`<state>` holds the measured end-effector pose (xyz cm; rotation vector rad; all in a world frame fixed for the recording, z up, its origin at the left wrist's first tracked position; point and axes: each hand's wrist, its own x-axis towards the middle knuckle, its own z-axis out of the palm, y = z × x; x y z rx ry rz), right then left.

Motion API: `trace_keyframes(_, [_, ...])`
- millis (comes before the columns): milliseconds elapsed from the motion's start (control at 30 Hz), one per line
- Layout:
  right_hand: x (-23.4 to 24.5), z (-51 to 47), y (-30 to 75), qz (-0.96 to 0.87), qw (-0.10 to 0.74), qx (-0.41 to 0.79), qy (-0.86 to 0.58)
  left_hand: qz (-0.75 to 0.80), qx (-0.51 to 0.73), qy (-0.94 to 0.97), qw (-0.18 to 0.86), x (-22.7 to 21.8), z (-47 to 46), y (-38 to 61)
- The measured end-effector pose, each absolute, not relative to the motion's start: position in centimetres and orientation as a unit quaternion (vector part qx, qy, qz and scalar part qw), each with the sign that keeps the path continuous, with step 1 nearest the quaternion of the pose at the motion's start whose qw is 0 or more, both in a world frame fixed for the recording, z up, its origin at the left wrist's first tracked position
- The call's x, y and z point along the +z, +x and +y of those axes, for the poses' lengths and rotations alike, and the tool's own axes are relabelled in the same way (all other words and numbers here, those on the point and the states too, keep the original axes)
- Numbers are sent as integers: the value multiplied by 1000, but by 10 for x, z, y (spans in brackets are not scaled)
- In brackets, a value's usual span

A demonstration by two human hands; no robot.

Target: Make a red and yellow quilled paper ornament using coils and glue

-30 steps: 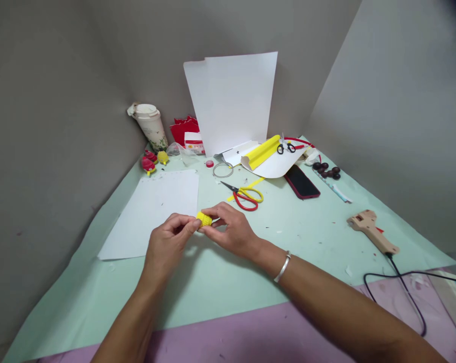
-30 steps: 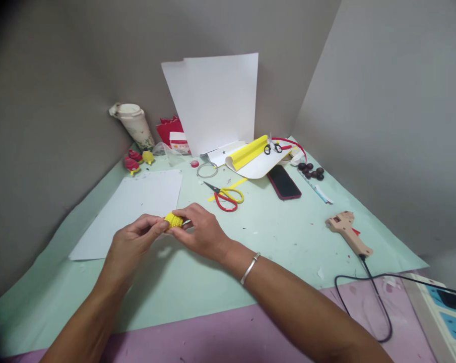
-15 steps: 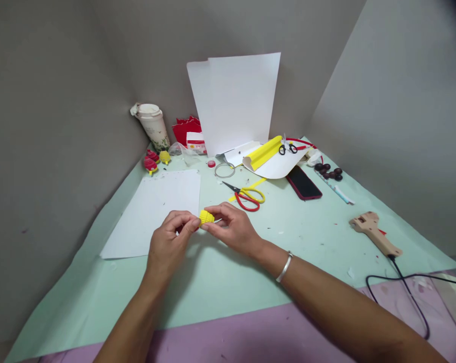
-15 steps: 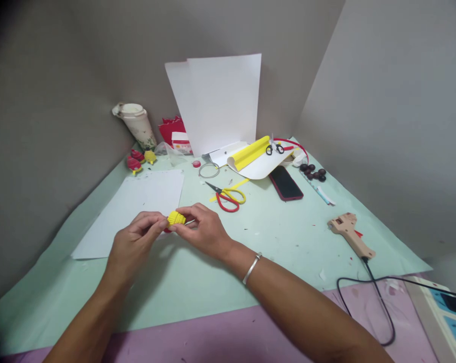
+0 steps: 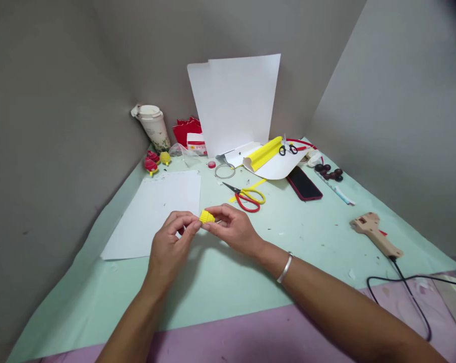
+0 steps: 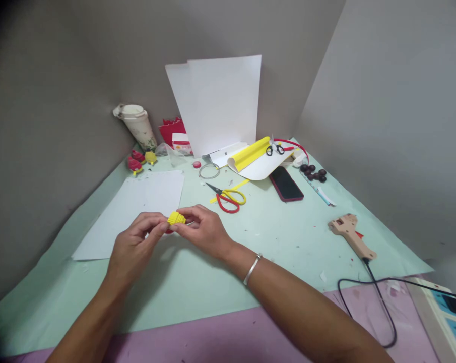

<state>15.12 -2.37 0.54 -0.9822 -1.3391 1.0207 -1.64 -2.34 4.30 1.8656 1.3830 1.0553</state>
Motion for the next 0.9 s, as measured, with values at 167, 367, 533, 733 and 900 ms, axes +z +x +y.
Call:
trace_keyframes(167, [7, -25, 151, -561, 562, 443, -416, 519, 397, 703, 280, 44, -25, -13])
trace_keyframes(367, [11, -25, 152, -516, 557, 506, -410, 532, 410, 681, 291, 48, -25, -19])
trace_keyframes(533, [15, -19, 161, -437, 554, 583, -403, 630, 366, 622, 286, 46, -13, -33])
trace_keyframes(733, [11, -12, 170, -414, 552, 610, -390, 617, 260, 724, 165, 12, 4, -37])
trace_keyframes(900, [7, -10, 170, -418, 537, 628, -377, 622, 273, 709, 190, 17, 2, -35])
